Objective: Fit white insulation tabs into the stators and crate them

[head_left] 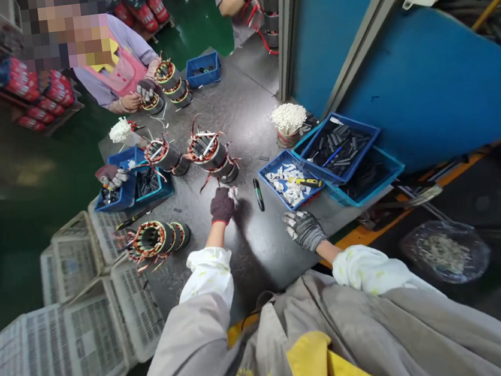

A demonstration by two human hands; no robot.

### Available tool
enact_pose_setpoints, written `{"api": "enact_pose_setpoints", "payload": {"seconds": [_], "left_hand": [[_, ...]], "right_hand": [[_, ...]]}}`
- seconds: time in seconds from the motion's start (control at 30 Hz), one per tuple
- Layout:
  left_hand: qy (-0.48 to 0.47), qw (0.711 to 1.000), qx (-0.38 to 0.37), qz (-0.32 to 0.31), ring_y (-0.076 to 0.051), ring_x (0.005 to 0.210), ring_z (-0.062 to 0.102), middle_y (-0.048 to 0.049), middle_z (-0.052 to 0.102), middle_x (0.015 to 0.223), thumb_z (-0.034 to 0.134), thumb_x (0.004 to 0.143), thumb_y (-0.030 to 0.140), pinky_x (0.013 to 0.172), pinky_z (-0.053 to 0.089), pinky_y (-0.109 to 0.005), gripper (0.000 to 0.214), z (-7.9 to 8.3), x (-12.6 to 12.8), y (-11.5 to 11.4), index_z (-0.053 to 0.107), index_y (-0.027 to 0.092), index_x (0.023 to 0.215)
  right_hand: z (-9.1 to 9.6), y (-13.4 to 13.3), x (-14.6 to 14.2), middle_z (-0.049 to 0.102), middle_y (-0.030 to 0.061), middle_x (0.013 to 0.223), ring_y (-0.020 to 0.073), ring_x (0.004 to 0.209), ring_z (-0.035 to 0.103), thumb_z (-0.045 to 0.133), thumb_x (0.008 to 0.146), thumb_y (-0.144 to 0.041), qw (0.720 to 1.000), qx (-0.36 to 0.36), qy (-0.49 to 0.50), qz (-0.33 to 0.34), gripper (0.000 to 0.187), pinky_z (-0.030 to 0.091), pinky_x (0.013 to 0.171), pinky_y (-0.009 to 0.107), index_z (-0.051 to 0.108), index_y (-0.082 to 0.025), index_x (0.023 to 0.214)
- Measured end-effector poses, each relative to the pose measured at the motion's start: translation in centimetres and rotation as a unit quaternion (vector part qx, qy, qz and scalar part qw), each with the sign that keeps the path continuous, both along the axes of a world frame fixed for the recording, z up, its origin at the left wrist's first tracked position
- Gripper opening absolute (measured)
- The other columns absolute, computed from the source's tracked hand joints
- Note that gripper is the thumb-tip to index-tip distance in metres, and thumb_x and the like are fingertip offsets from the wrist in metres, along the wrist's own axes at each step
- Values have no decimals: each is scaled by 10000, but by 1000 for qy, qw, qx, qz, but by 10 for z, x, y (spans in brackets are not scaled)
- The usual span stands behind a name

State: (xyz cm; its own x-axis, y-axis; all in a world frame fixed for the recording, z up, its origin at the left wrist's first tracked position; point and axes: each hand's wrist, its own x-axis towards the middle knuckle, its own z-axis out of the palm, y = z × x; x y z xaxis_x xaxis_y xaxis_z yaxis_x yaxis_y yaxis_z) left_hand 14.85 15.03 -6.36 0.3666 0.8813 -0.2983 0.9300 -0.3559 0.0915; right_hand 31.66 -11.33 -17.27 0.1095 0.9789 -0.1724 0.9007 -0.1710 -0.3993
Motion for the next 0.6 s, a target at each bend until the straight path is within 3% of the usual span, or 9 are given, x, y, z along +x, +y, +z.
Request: {"api": "enact_pose_setpoints", "payload": {"seconds": [0.13, 0.23, 0.33, 0.4, 0.47, 0.53, 0.6], "left_hand": [[-1, 999, -40, -5, -283, 1119, 756, -184, 718, 1393, 480, 1127, 328, 944, 553, -376, 364, 5, -38, -87, 716, 173, 1356], [-23, 998, -65, -8, -303, 1180, 744, -174, 775, 1288, 539, 1093, 305, 1027, 560, -411, 302, 13, -64, -151, 770, 169, 1234], [-57, 995, -79, 3, -284, 1269, 730, -131, 804, 1300, 589, 1057, 284, 1116, 565, -422, 245, 26, -94, -200, 793, 207, 1169], [-124, 989, -49, 59, -251, 1274, 743, -107, 814, 1312, 561, 1052, 266, 1131, 583, -409, 265, 41, -115, -222, 785, 227, 1188], [-226, 960, 47, 157, -238, 1249, 762, -107, 821, 1308, 514, 1061, 280, 1127, 601, -416, 312, 60, -127, -233, 763, 225, 1240], [-303, 907, 172, 236, -251, 1246, 767, -127, 816, 1322, 501, 1081, 352, 1134, 600, -441, 359, 80, -125, -234, 731, 209, 1316], [-309, 886, 243, 246, -266, 1282, 755, -149, 799, 1365, 524, 1093, 450, 1171, 568, -461, 440, 97, -107, -227, 687, 197, 1414]], "right_hand": [[-13, 1, 0, 636, 147, 1645, 313, 1458, 627, 500, 1082, -278, 1000, -18, 13, 9, 509, 432, 1266, 484, 728, -177, 1526], [-15, -3, 2, 658, 164, 1619, 322, 1422, 644, 495, 1095, -277, 1000, -13, 7, 16, 511, 427, 1255, 485, 709, -161, 1544], [-16, -7, 5, 680, 159, 1596, 328, 1443, 625, 516, 1090, -280, 1000, -5, 7, 24, 493, 411, 1271, 484, 725, -165, 1521], [-16, -8, 6, 690, 142, 1588, 331, 1460, 613, 536, 1081, -283, 1000, 5, 20, 19, 461, 408, 1280, 484, 761, -181, 1470], [-15, -10, 5, 726, 134, 1542, 325, 1421, 645, 542, 1074, -275, 999, 13, 50, 7, 421, 438, 1262, 469, 801, -190, 1395], [-12, -13, 2, 782, 130, 1448, 306, 1324, 708, 539, 1066, -255, 997, 18, 80, 0, 385, 490, 1217, 429, 835, -195, 1305], [-5, -15, 0, 821, 126, 1361, 287, 1230, 750, 522, 1063, -236, 996, 21, 92, -2, 377, 529, 1169, 389, 850, -201, 1244]]}}
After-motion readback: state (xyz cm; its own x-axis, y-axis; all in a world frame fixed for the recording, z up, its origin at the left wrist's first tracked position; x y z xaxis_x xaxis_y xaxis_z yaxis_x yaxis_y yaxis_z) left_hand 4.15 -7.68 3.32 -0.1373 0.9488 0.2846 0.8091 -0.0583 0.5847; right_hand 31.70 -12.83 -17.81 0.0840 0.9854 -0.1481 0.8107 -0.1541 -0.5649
